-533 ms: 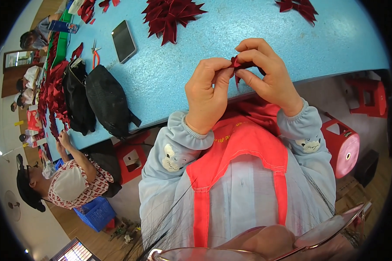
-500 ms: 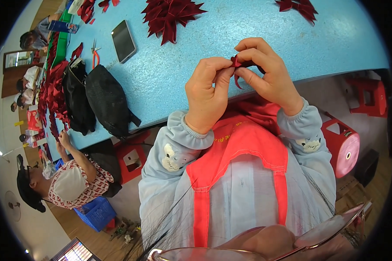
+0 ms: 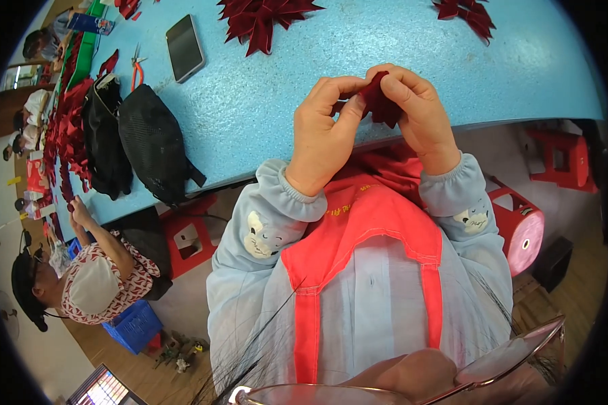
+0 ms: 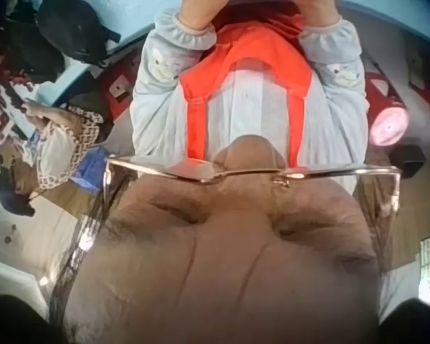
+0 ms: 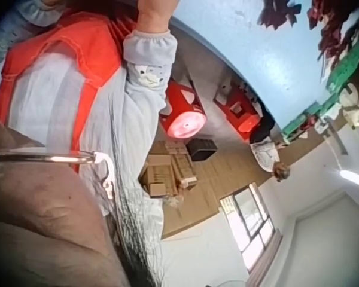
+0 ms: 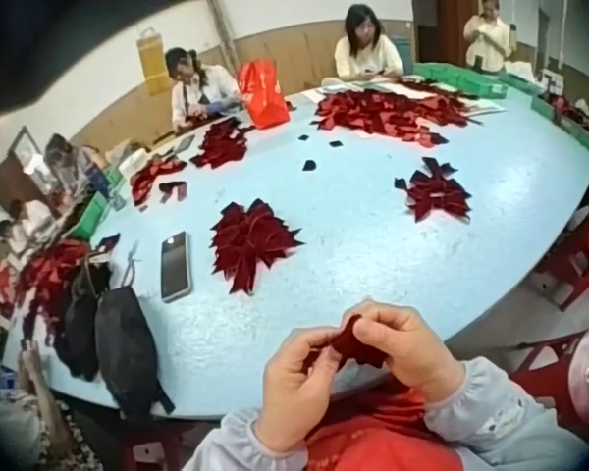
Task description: The person is manually folding and assembling red velvet bows at a factory workstation.
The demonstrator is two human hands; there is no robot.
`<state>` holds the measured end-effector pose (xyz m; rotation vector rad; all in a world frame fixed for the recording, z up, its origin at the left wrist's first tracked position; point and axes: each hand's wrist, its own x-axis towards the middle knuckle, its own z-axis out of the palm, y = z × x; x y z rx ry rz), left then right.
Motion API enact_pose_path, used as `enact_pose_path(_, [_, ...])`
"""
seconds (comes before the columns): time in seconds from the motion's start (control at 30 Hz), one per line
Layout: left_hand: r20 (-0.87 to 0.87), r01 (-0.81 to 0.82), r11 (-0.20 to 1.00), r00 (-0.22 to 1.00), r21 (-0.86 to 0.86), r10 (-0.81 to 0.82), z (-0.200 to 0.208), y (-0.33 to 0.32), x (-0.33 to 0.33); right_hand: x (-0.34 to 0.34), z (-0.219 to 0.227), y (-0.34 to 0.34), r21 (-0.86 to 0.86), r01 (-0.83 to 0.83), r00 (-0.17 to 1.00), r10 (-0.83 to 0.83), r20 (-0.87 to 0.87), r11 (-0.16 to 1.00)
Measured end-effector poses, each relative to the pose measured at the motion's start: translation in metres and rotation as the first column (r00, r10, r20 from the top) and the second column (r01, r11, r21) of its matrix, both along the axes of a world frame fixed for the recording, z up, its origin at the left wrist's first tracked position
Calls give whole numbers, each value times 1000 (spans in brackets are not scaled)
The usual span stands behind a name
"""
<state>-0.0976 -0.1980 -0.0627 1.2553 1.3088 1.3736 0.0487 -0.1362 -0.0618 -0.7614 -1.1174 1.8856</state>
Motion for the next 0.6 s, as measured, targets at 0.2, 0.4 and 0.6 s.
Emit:
enact_pose_path(0.2, [102,-115,993,988,-15,116,-1,1,-1,-1,-7,2,-48,-129,988,124,-94,990])
enact_pose_path(0.4, [-192,-128,968,966,217,171,-2,2,-4,-9,-4,4,-35,-71,995,73,61,997])
enact_pose_path(0.6, [-65,-190,974,978,121,199,-11,4,-2,-7,-11,5,-48,-58,987,50,-154,997])
